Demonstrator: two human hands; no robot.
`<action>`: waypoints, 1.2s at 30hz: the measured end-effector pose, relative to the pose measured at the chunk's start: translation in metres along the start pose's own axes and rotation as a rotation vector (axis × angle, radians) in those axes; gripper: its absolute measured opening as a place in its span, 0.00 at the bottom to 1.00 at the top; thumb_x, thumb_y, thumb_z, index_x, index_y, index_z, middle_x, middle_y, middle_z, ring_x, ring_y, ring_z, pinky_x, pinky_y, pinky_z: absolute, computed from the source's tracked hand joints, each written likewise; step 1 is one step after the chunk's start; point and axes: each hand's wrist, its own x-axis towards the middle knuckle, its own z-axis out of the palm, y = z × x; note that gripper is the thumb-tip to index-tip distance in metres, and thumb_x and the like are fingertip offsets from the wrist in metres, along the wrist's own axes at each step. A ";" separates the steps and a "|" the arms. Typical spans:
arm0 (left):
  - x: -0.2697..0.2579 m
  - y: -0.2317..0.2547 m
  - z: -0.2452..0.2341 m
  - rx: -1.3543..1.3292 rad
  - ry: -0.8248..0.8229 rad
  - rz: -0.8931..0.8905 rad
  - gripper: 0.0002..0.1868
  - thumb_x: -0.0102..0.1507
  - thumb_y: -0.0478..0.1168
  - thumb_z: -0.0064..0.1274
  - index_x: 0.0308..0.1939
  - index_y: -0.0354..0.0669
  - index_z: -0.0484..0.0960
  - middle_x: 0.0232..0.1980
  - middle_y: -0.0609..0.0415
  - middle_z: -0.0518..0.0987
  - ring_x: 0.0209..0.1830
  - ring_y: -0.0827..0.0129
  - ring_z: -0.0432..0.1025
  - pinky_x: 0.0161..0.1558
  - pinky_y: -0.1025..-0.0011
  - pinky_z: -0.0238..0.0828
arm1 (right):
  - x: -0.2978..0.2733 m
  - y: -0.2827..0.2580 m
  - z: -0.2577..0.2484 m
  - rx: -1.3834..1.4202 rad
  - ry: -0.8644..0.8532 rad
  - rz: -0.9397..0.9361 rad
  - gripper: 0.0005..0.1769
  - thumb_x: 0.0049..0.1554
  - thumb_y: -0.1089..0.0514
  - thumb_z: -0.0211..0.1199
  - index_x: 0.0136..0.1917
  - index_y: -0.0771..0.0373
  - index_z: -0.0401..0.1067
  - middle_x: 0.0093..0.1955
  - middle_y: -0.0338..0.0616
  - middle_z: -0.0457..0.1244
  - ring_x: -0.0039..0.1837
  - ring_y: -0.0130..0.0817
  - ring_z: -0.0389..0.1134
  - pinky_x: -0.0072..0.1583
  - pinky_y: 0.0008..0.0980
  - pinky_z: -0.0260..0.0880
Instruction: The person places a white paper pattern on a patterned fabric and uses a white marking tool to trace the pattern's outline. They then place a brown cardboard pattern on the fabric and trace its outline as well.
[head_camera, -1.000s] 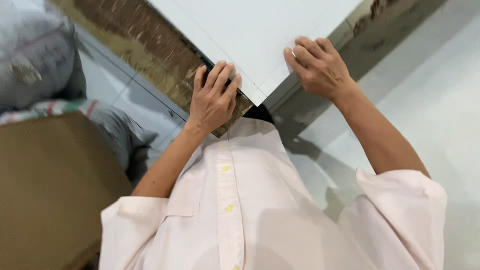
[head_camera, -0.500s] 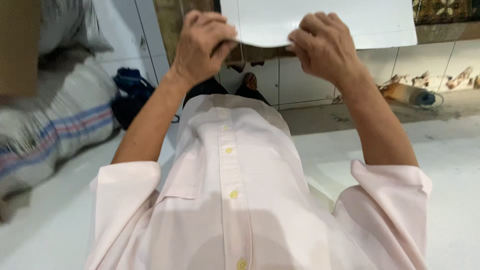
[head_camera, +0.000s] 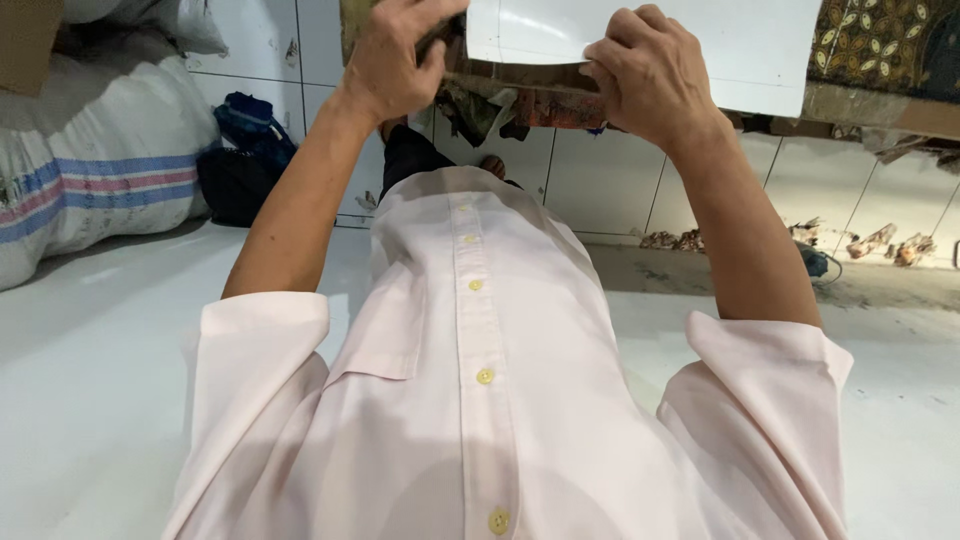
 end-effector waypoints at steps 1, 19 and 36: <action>-0.002 -0.007 0.005 -0.009 0.072 0.000 0.18 0.64 0.24 0.52 0.58 0.34 0.81 0.50 0.44 0.82 0.48 0.55 0.77 0.53 0.62 0.76 | 0.000 0.001 0.000 -0.001 -0.007 0.004 0.05 0.68 0.55 0.67 0.50 0.55 0.82 0.46 0.35 0.67 0.55 0.31 0.66 0.59 0.30 0.72; 0.005 -0.022 0.034 0.308 0.003 0.006 0.12 0.61 0.28 0.51 0.43 0.46 0.85 0.29 0.55 0.79 0.26 0.68 0.72 0.34 0.69 0.74 | 0.006 0.010 -0.005 0.008 -0.078 -0.015 0.07 0.70 0.55 0.67 0.49 0.56 0.82 0.48 0.35 0.67 0.54 0.33 0.66 0.54 0.33 0.73; 0.002 -0.026 0.036 0.297 -0.056 -0.002 0.14 0.71 0.47 0.57 0.34 0.46 0.83 0.25 0.59 0.77 0.19 0.71 0.70 0.27 0.71 0.72 | 0.001 -0.015 -0.002 -0.142 -0.079 -0.051 0.10 0.69 0.54 0.67 0.52 0.63 0.80 0.50 0.40 0.68 0.62 0.36 0.66 0.61 0.36 0.72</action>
